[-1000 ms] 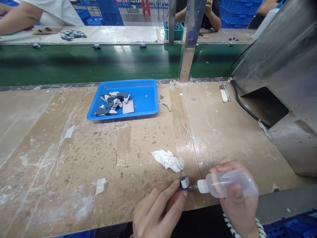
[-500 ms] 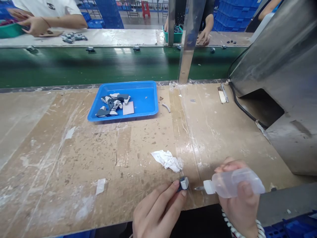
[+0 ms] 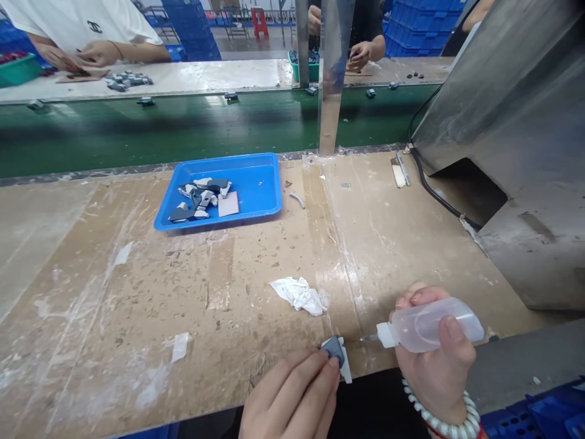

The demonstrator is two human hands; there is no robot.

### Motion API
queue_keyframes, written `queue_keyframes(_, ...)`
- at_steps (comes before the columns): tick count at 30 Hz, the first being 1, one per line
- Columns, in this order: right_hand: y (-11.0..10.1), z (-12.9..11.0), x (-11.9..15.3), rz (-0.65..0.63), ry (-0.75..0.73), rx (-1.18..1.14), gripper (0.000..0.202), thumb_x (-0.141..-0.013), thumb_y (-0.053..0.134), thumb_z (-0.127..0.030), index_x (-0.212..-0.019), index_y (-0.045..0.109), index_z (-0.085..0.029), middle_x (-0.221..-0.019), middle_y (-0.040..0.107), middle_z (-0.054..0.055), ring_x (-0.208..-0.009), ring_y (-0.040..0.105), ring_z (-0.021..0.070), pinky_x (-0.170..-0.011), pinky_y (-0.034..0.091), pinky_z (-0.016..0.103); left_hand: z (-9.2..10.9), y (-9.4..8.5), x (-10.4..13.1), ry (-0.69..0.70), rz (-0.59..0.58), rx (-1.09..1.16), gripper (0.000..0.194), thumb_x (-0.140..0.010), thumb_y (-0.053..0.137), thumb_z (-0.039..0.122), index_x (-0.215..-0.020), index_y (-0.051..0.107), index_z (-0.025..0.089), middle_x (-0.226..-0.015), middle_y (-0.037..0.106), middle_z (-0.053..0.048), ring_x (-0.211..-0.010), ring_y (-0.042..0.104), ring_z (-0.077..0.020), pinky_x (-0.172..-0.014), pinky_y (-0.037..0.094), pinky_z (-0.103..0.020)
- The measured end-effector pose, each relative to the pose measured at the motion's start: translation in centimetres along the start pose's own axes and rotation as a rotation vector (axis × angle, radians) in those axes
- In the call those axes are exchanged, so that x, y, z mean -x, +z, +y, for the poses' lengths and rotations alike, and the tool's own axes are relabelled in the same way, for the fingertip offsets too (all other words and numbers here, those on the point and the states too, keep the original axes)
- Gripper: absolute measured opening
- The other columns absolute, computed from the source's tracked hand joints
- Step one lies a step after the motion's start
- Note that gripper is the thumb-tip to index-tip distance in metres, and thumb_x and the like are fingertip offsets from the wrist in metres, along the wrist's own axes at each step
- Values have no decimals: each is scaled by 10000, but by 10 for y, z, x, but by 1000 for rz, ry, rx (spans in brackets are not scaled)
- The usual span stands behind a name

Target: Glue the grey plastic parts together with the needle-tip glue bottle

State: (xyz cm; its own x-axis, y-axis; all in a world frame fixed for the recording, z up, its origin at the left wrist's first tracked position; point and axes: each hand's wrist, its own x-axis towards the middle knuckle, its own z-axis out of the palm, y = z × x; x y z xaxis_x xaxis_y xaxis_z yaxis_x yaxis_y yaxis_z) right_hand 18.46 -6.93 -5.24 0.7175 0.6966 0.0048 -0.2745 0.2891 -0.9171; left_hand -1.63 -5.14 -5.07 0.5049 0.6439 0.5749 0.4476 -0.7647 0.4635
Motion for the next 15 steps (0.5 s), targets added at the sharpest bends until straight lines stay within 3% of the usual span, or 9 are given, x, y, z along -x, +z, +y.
queue_keyframes(4,1,0,0,-47,-12,-16,277,-811,767,-488,-805,676,-226,-798,547,13,-687,597,128,-561,538,189,-2,-7,-15,26,-125,-27,152,-957,678,122,-1081,767,138,-1043,793,-70,-1003,754,-178,-864,650,-260)
queue_keyframes(7,1,0,1,-85,-27,-2,256,-830,750,-470,-829,669,-227,-798,567,11,-666,604,136,-523,524,202,0,-13,-24,127,-161,-140,142,-985,634,133,-1025,770,140,-1031,814,-57,-952,784,-203,-799,678,-297)
queue_keyframes(11,1,1,2,-108,-40,-13,224,-852,729,-441,-848,659,-228,-781,590,5,-611,591,126,-487,500,201,2,-12,-28,301,-217,-265,220,-1025,527,89,-1023,747,72,-1036,820,-114,-879,805,-221,-681,673,-290)
queue_keyframes(15,3,1,2,-81,-46,16,243,-846,755,-449,-834,675,-220,-776,610,17,-638,612,140,-495,512,201,-2,-6,-25,215,-141,-169,106,-978,626,75,-981,731,86,-996,822,-94,-878,798,-191,-770,670,-267)
